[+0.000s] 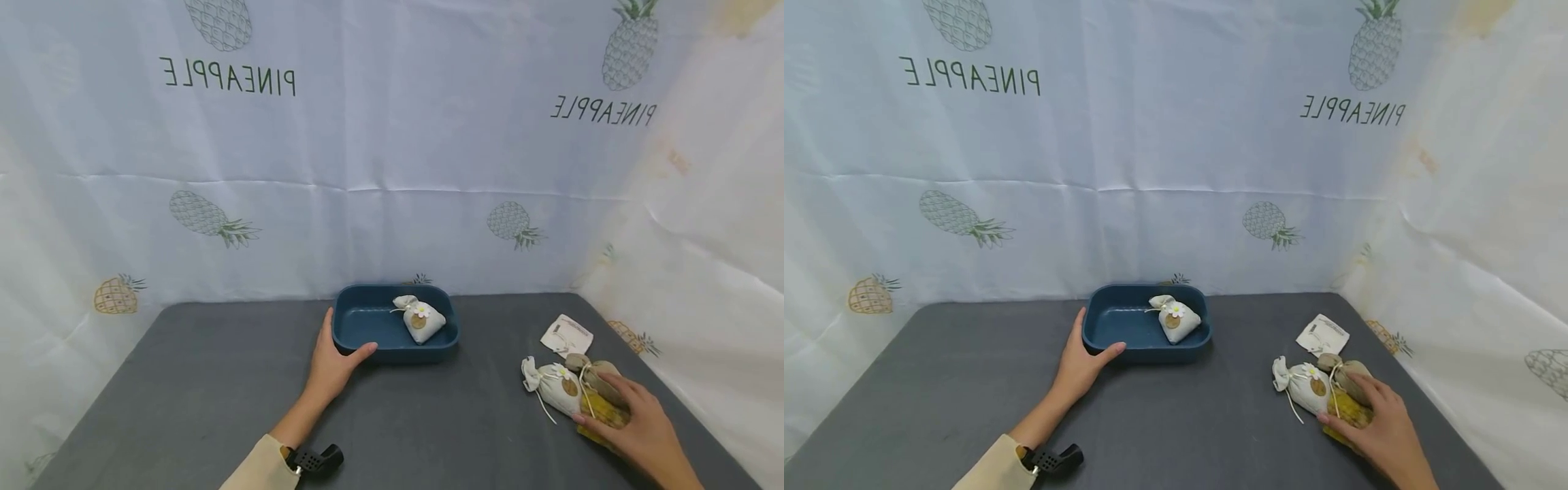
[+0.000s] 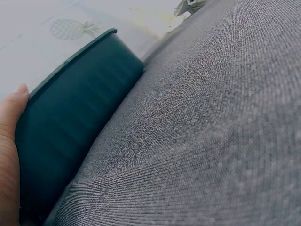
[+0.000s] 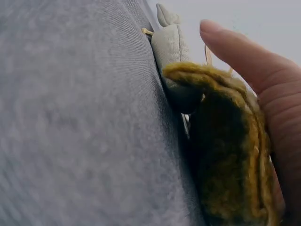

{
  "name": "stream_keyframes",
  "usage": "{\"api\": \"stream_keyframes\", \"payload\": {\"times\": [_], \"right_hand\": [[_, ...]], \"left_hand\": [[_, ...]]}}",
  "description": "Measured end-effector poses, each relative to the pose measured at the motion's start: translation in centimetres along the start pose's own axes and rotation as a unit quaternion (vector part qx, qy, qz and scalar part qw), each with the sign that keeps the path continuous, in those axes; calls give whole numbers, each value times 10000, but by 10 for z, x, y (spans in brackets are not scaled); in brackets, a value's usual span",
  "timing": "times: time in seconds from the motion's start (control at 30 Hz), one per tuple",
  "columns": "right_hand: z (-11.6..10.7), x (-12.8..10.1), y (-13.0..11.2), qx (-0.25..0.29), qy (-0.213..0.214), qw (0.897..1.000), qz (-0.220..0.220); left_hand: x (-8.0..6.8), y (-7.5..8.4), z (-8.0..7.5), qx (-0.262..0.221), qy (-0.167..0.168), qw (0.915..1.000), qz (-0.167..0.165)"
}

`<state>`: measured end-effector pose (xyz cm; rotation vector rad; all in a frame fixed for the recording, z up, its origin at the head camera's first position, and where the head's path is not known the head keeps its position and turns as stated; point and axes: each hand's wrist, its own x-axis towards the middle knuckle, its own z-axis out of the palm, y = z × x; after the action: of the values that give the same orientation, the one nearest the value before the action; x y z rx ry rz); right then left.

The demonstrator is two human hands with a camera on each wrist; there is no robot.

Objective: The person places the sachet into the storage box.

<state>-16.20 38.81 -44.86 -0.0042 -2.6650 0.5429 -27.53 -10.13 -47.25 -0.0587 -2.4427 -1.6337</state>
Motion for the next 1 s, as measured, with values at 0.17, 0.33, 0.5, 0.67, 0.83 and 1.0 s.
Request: {"api": "stream_keyframes", "payload": {"times": [0.17, 0.33, 0.5, 0.67, 0.83, 1.0], "right_hand": [[4, -1, 5, 80, 176, 9982, -568], [-3, -1, 3, -404, -4, 9984, -384], [-7, -3, 6, -504, -174, 9955, -785], [-5, -7, 11, -537, -270, 9927, -1046], [6, -6, 14, -316, -36, 9925, -1178], [14, -4, 13, -33, -271, 9953, -930]], "left_hand": [[1, 1, -2, 53, -21, 10000, -42], [0, 0, -2, 40, -11, 10000, -63], [1, -1, 0, 44, -16, 10000, -33], [1, -1, 1, 37, -9, 10000, -46], [1, 0, 0, 31, 3, 10000, -52], [1, 0, 0, 23, -3, 10000, -45]]}}
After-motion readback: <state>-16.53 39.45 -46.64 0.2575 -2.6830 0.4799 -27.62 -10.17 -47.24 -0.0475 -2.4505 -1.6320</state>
